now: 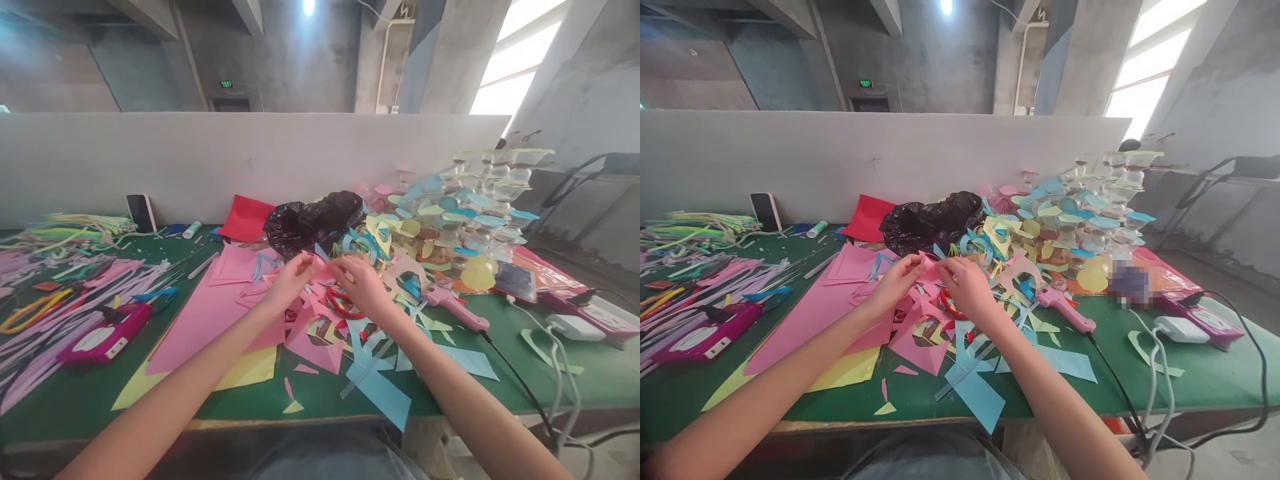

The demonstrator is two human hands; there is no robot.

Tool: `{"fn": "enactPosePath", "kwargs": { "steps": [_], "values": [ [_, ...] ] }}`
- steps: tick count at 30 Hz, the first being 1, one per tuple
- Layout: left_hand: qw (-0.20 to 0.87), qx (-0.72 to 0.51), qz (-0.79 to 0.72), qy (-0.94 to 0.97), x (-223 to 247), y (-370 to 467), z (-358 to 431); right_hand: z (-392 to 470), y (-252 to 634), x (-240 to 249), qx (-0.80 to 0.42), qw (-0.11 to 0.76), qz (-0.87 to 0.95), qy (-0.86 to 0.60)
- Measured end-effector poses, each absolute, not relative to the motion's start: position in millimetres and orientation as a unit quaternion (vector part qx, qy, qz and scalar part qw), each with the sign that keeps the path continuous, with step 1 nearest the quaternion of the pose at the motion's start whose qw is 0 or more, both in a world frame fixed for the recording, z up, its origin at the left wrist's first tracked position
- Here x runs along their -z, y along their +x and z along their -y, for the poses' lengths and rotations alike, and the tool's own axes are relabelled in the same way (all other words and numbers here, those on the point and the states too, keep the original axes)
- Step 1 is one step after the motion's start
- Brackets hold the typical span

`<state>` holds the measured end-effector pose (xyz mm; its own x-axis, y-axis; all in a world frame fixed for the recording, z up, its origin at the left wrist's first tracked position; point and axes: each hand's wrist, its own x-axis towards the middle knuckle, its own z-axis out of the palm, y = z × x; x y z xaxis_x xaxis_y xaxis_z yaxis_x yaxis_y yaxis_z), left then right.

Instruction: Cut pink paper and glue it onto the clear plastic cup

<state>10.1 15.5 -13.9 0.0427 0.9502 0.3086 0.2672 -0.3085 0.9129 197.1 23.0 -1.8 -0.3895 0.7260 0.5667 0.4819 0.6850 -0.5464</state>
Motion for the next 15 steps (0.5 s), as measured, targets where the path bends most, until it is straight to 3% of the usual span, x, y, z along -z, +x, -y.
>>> {"fn": "enactPosePath", "kwargs": {
  "steps": [8, 15],
  "values": [
    [0.389, -0.496, -0.461, 0.624, 16.3, 8.9, -14.4, -26.8, 194.0, 0.8, -0.393, 0.462, 0.687, -0.401],
    [0.406, -0.494, -0.464, 0.612, 12.2, 13.5, -6.0, -21.5, 190.8, 1.4, -0.448, 0.437, 0.671, -0.397]
  ]
}}
